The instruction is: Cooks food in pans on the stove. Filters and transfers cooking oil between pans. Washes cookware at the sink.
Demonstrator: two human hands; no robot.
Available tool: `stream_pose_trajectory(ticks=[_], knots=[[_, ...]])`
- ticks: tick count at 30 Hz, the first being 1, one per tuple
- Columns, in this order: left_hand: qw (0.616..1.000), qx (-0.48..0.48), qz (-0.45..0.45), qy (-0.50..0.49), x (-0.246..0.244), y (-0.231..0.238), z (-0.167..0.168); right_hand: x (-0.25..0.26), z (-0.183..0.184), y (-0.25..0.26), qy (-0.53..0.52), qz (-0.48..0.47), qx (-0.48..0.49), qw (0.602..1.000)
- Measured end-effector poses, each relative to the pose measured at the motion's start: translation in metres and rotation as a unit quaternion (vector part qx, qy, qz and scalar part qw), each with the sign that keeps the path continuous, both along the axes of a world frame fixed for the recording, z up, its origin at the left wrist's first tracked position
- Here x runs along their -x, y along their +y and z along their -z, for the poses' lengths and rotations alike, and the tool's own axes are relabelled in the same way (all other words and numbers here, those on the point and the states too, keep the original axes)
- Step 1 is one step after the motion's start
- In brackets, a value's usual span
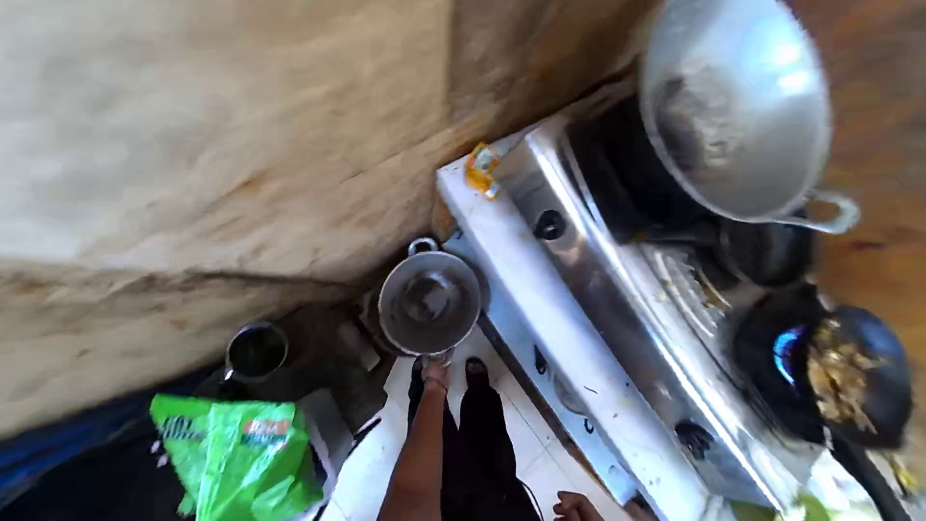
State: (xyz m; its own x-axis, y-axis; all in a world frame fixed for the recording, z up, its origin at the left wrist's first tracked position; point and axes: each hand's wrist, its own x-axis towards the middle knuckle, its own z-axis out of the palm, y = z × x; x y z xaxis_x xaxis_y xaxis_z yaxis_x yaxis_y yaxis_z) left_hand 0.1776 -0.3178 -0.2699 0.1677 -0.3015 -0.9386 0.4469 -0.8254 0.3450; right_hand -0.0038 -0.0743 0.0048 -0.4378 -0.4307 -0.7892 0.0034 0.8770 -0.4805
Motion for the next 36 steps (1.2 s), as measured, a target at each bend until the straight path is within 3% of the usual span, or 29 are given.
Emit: stream_pose_trajectory(ticks=[7,15,25,30,36], knots=[[0.983,0.025,0.153,-0.100,-0.067,0.000,-0.070,-0.016,0.001,-0.027,0.018,-0.037,0.148,0.988],[0.937,0.048,0.305,-0.165,-0.147,0.028,-0.159,-0.015,-0.040,-0.101,0.072,-0.031,0.286,0.955],[0.967,0.105,0.188,-0.135,-0.165,0.109,-0.253,-0.042,-0.028,-0.119,0.008,-0.259,0.286,0.922],[0.974,0.140,0.123,-0.126,-0.158,0.175,-0.291,-0.035,-0.062,-0.146,0.030,-0.312,0.353,0.882],[0.978,0.178,-0.059,-0.093,-0.153,0.267,-0.345,-0.057,-0.106,-0.174,-0.024,-0.364,0.464,0.807]])
